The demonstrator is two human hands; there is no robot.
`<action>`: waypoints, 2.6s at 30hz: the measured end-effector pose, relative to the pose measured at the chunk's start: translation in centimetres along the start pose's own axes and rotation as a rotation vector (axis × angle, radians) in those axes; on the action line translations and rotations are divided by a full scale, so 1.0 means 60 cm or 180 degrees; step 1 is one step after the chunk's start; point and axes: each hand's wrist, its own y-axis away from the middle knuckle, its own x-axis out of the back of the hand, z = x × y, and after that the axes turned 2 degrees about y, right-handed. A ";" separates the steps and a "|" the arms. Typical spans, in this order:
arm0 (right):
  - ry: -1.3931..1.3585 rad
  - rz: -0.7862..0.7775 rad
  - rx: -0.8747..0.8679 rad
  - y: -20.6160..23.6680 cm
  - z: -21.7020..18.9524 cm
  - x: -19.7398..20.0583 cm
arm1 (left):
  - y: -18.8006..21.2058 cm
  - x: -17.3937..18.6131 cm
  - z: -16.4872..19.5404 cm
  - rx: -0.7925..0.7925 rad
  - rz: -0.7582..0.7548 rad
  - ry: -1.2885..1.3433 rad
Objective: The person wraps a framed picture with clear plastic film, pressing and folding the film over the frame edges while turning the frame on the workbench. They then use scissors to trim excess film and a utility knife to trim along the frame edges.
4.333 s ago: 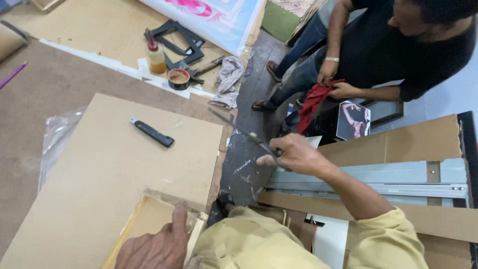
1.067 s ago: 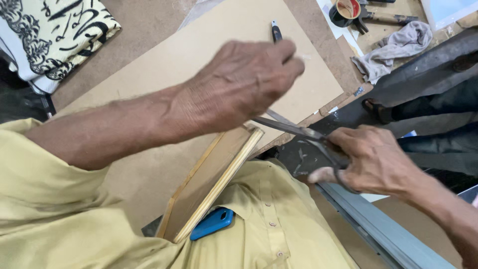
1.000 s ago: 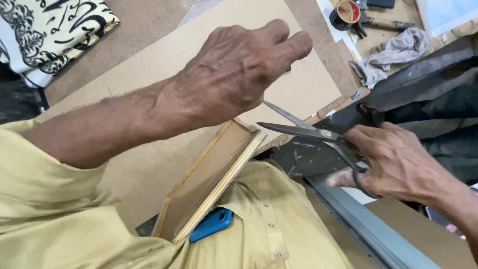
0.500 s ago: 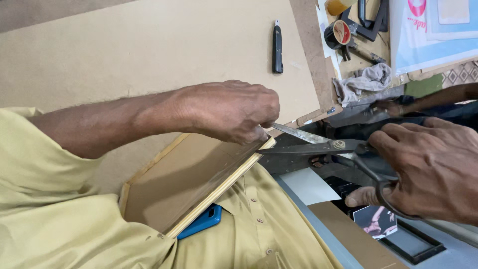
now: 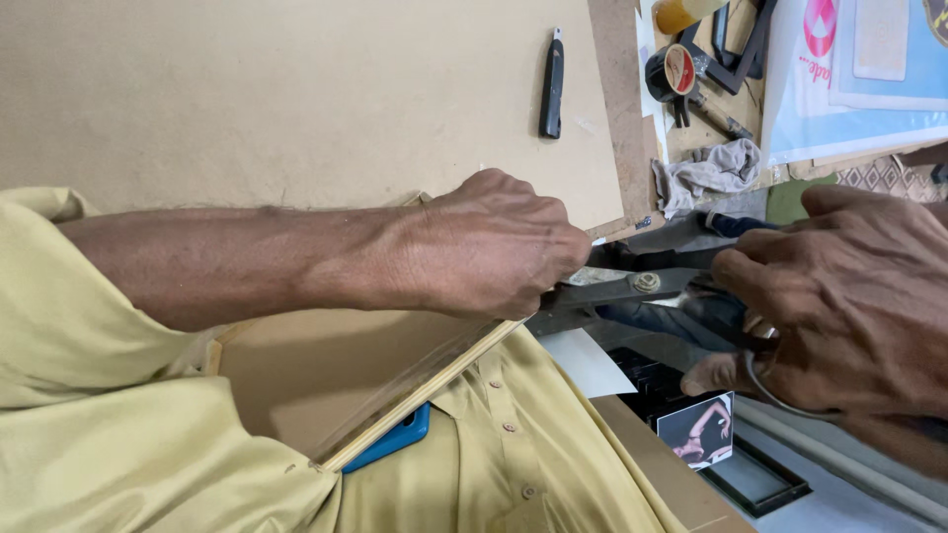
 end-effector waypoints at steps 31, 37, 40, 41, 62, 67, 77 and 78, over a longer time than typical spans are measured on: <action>-0.3858 0.2860 -0.1182 -0.503 -0.025 -0.181 | 0.125 -0.012 0.096 0.1906 -0.1746 -0.0565; -0.3833 0.2767 -0.1875 -0.665 0.050 -0.205 | 0.185 -0.003 0.087 0.2579 -0.2122 -0.1814; -0.2321 0.3720 -0.1819 -0.695 0.037 -0.207 | 0.220 0.016 0.097 0.2859 -0.1084 -0.1782; -0.2313 0.3691 -0.1862 -0.701 0.026 -0.208 | 0.227 0.023 0.098 0.3029 -0.1239 -0.1857; -0.2764 0.2946 0.0908 -0.532 -0.179 -0.202 | 0.228 0.051 -0.048 0.0545 0.0433 -0.4356; -0.4092 0.4462 -0.0770 -0.606 -0.088 -0.170 | 0.269 0.004 -0.162 -0.0245 0.0325 -0.4324; -0.2698 0.5061 -0.1776 -0.648 -0.065 -0.013 | 0.361 -0.106 -0.237 0.2129 0.1172 -0.3000; -0.2757 0.5054 -0.1687 -0.649 -0.060 -0.009 | 0.342 -0.116 -0.248 0.2095 0.2012 -0.2251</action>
